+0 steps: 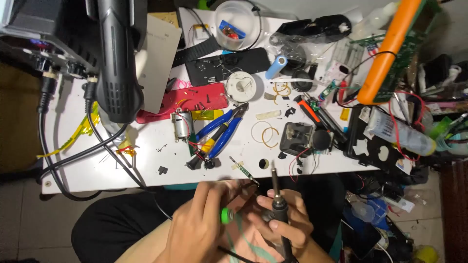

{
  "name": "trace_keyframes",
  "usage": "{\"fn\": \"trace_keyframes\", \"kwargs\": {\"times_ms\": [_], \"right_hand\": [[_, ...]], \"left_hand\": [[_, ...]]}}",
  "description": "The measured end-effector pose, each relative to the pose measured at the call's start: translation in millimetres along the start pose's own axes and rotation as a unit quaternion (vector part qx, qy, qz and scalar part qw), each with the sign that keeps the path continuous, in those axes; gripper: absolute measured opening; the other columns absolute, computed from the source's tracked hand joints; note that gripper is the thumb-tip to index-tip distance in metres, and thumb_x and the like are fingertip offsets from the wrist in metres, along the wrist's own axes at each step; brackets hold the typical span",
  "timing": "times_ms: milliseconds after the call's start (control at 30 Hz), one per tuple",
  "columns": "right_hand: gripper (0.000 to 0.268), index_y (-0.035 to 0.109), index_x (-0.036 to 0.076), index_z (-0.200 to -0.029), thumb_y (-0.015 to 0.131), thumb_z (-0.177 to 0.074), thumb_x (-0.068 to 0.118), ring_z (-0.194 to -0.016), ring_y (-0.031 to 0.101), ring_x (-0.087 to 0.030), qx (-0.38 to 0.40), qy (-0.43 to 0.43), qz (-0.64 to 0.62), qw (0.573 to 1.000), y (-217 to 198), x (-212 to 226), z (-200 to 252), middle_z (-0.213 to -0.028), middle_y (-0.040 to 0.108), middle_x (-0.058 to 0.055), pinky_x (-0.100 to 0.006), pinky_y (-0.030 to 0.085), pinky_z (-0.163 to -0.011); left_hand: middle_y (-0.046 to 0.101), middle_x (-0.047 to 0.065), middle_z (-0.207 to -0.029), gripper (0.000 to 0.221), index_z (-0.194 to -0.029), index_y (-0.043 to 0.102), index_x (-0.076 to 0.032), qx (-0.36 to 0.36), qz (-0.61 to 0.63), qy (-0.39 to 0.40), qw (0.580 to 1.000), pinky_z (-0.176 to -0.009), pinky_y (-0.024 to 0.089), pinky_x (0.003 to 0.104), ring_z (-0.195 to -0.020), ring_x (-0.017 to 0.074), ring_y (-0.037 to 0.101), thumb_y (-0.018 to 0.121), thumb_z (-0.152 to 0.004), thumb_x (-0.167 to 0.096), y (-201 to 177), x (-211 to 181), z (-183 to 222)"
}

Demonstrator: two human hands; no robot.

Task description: Soldering wires to a small circuit board and assembling the components into a plastic remote control housing.

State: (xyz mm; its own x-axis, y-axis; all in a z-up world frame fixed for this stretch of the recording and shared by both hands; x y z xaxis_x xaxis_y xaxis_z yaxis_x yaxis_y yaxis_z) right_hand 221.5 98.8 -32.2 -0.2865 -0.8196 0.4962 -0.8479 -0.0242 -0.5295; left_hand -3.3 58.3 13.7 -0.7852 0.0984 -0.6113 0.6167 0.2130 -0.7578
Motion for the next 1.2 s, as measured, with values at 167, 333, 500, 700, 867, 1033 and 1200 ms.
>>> {"fn": "trace_keyframes", "kwargs": {"times_ms": [167,333,500,700,867,1033,1200], "right_hand": [[0.057,0.061,0.027,-0.126,0.1,-0.087,0.013,-0.116,0.081,-0.028,0.055,-0.026,-0.066,0.996,-5.7,24.9,-17.6,-0.125,0.084,-0.008,-0.047,0.071,-0.101],[0.058,0.057,0.027,-0.127,0.097,-0.09,0.007,-0.108,0.089,-0.027,0.075,-0.035,-0.124,0.989,-8.2,45.4,-27.8,-0.114,0.09,-0.008,-0.045,0.076,-0.095],[0.053,0.041,0.028,-0.119,0.084,-0.094,0.007,-0.079,0.089,-0.027,-0.021,0.021,-0.163,0.986,-13.4,44.7,-29.0,-0.094,0.085,-0.01,-0.039,0.076,-0.067],[0.052,0.038,0.028,-0.127,0.072,-0.098,0.002,-0.074,0.084,-0.023,-0.102,0.019,-0.161,0.982,-25.5,45.7,-36.8,-0.096,0.074,-0.007,-0.041,0.076,-0.069],[0.054,0.02,0.026,-0.118,0.058,-0.102,-0.009,-0.068,0.067,-0.026,-0.211,0.037,-0.018,0.977,-60.2,21.7,-78.5,-0.095,0.06,-0.011,-0.041,0.064,-0.062],[0.032,0.06,-0.015,-0.077,0.078,-0.103,-0.024,-0.082,0.077,-0.037,-0.226,0.007,0.159,0.961,-87.8,-31.5,-148.2,-0.091,0.078,-0.036,-0.046,0.064,-0.08],[0.032,0.075,-0.007,-0.115,0.089,-0.094,-0.026,-0.115,0.083,-0.043,-0.095,-0.04,0.233,0.967,-69.3,-13.9,-193.4,-0.12,0.087,-0.03,-0.05,0.065,-0.105]], "left_hand": [[0.073,0.013,-0.115,0.061,-0.125,0.07,-0.006,0.042,0.219,-0.039,0.974,-0.081,0.067,0.038,-0.093,0.0284,0.08,0.079,-0.065,-0.002,-13.5,-5.2,14.9],[0.076,0.009,-0.097,0.03,-0.1,0.075,-0.001,-0.021,0.336,-0.061,0.94,-0.076,0.066,0.027,-0.081,0.0176,0.076,0.068,-0.072,0.007,-39.0,-16.5,-2.5],[0.077,0.009,-0.096,0.027,-0.101,0.074,0.0,-0.027,0.383,-0.056,0.922,-0.075,0.063,0.027,-0.081,0.0185,0.072,0.067,-0.076,0.009,-38.0,-16.4,-2.0],[0.081,0.006,-0.09,0.024,-0.095,0.079,0.0,-0.042,0.404,-0.108,0.908,-0.073,0.062,0.027,-0.079,0.0166,0.076,0.075,-0.075,0.011,-41.1,-17.1,-4.4],[0.083,0.007,-0.093,0.014,-0.1,0.084,0.0,-0.043,0.4,-0.108,0.909,-0.073,0.06,0.028,-0.08,0.017,0.076,0.086,-0.086,0.002,-47.9,-14.1,-7.3],[0.086,0.007,-0.094,0.007,-0.095,0.086,0.0,-0.034,0.431,-0.112,0.895,-0.081,0.061,0.029,-0.085,0.0189,0.078,0.088,-0.089,-0.003,-48.2,-14.9,-3.2],[0.089,0.013,-0.106,0.004,-0.093,0.085,0.0,-0.008,0.493,-0.124,0.861,-0.097,0.066,0.036,-0.13,0.033,0.089,0.087,-0.091,0.003,-49.8,-20.4,-4.7]]}}
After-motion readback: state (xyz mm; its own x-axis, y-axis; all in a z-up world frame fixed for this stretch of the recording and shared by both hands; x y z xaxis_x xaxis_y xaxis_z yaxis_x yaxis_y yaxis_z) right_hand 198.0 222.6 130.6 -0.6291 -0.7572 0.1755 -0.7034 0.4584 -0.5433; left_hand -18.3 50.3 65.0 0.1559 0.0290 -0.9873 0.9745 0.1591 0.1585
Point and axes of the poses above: each hand's wrist, its own z-axis away from the middle knuckle, its own y-axis out of the palm, x = y × z, the point moved 6 cm from there along -z, towards the middle knuckle
